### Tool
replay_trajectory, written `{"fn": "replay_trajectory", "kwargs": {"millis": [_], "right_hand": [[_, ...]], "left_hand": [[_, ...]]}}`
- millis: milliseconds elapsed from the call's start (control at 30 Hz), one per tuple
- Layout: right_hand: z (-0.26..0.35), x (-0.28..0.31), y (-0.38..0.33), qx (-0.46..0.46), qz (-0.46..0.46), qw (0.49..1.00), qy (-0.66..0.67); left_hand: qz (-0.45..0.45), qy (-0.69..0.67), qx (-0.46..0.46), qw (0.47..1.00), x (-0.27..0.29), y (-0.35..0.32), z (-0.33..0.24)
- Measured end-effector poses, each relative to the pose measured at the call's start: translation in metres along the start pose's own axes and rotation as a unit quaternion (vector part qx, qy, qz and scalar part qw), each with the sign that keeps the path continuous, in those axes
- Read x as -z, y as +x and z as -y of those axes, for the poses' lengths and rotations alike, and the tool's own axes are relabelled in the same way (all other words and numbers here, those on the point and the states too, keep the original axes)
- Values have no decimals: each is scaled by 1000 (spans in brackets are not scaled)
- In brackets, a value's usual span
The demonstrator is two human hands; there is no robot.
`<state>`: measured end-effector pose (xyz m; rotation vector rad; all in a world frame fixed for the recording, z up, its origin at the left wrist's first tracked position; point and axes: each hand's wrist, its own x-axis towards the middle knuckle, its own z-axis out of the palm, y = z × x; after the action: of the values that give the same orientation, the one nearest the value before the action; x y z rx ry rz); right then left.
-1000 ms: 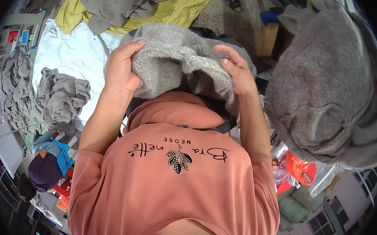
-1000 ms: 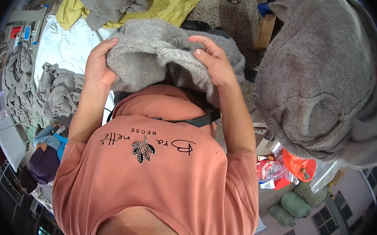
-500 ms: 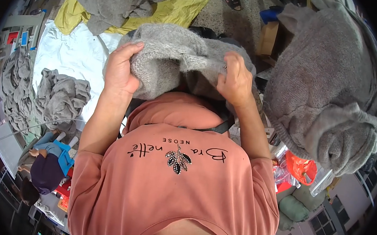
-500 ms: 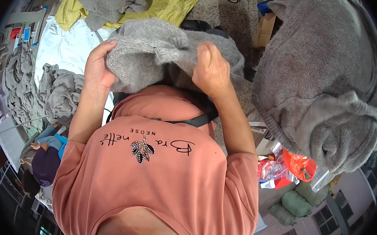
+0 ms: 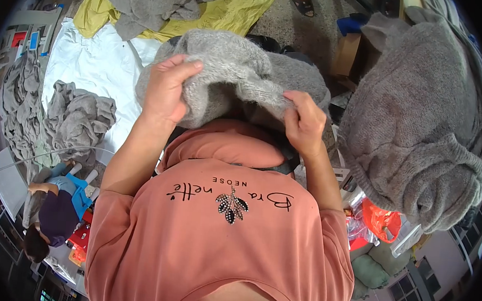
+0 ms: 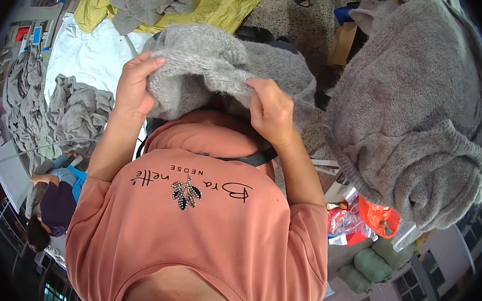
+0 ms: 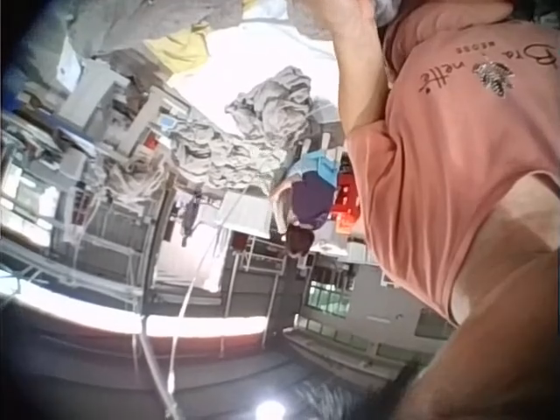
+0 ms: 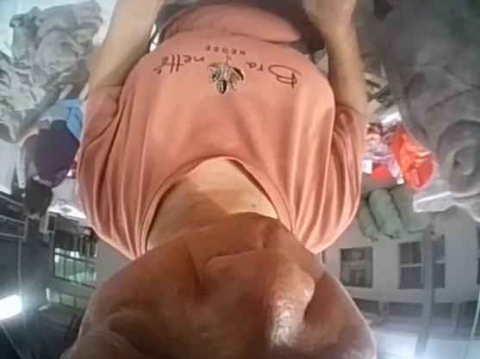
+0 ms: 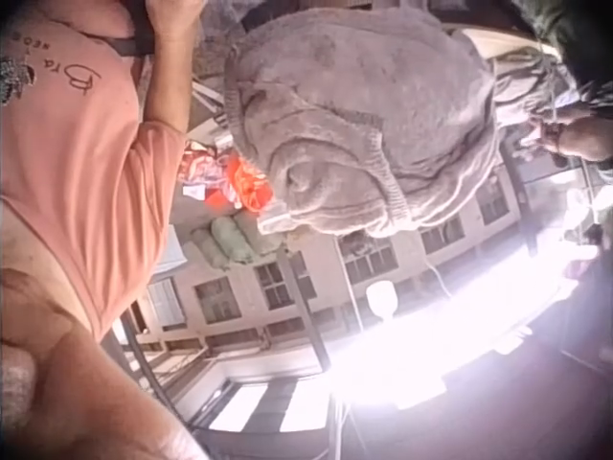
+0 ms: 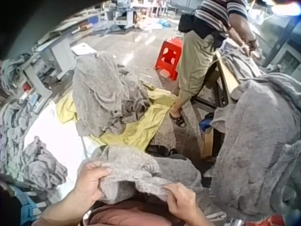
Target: Manual inspection and unpicking of threads from grey fabric pieces in a sewing factory.
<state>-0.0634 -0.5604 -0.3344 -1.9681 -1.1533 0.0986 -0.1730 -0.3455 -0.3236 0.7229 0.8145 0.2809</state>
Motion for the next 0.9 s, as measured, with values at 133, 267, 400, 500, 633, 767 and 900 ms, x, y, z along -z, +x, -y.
{"fn": "replay_trajectory", "kwargs": {"millis": [133, 267, 400, 500, 633, 767, 900], "right_hand": [[24, 1, 13, 161, 41, 980, 109], [51, -5, 21, 258, 101, 951, 135], [43, -11, 25, 306, 42, 951, -14], [36, -20, 23, 297, 14, 954, -29], [40, -25, 32, 271, 39, 961, -46], [38, -31, 18, 250, 27, 960, -125], [27, -40, 13, 190, 54, 971, -134]], "left_hand": [[65, 72, -30, 995, -10, -13, 12], [185, 252, -9, 950, -18, -27, 20], [215, 254, 16, 943, -24, -26, 13], [252, 230, 34, 939, -15, -20, 11], [227, 252, 21, 940, -9, -25, 2], [172, 368, -88, 909, -3, -25, 16], [184, 373, -150, 897, 2, -15, 26]]}}
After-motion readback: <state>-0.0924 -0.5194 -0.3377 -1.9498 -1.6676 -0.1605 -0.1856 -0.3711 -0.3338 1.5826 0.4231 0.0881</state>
